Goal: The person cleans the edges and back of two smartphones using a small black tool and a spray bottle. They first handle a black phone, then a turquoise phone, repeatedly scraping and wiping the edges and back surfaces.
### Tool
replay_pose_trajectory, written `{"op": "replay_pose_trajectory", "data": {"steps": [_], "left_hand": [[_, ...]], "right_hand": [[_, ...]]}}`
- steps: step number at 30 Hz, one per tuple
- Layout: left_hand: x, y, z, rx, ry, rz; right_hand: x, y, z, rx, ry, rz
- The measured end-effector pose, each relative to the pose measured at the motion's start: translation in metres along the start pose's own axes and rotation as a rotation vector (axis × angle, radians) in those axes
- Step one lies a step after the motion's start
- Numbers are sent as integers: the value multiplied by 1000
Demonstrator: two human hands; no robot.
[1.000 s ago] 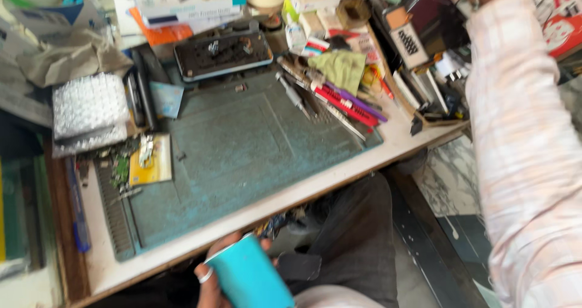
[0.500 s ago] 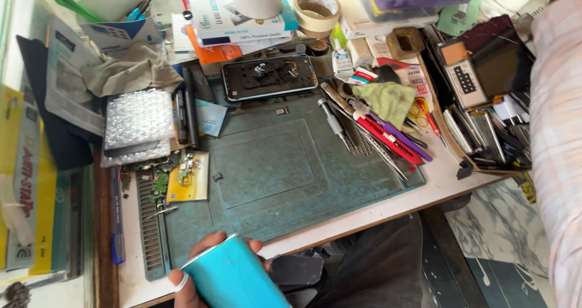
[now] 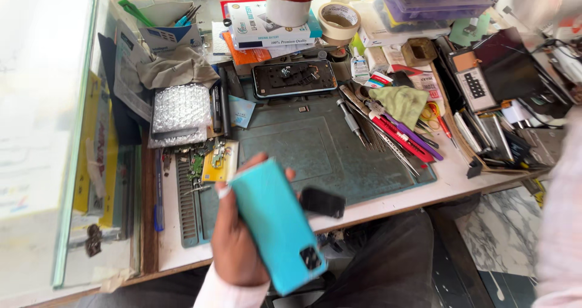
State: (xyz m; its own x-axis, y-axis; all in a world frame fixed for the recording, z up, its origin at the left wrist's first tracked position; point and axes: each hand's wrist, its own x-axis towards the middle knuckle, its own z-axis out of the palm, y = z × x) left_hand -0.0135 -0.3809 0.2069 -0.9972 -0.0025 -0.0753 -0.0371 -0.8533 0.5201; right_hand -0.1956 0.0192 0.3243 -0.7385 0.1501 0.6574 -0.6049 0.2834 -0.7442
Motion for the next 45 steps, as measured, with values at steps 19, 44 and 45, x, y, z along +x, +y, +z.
{"op": "replay_pose_trajectory", "data": {"steps": [19,44,45], "left_hand": [[17,11,-26,89,21,136],[0,18,-33,406,-67,221],[0,18,-33,400,-73,224]], "right_hand": [[-241,-76,149,297,-721,432],[-233,-133,200,-614,-733,-7],[-233,-133,200,-606,-732,-24]]}}
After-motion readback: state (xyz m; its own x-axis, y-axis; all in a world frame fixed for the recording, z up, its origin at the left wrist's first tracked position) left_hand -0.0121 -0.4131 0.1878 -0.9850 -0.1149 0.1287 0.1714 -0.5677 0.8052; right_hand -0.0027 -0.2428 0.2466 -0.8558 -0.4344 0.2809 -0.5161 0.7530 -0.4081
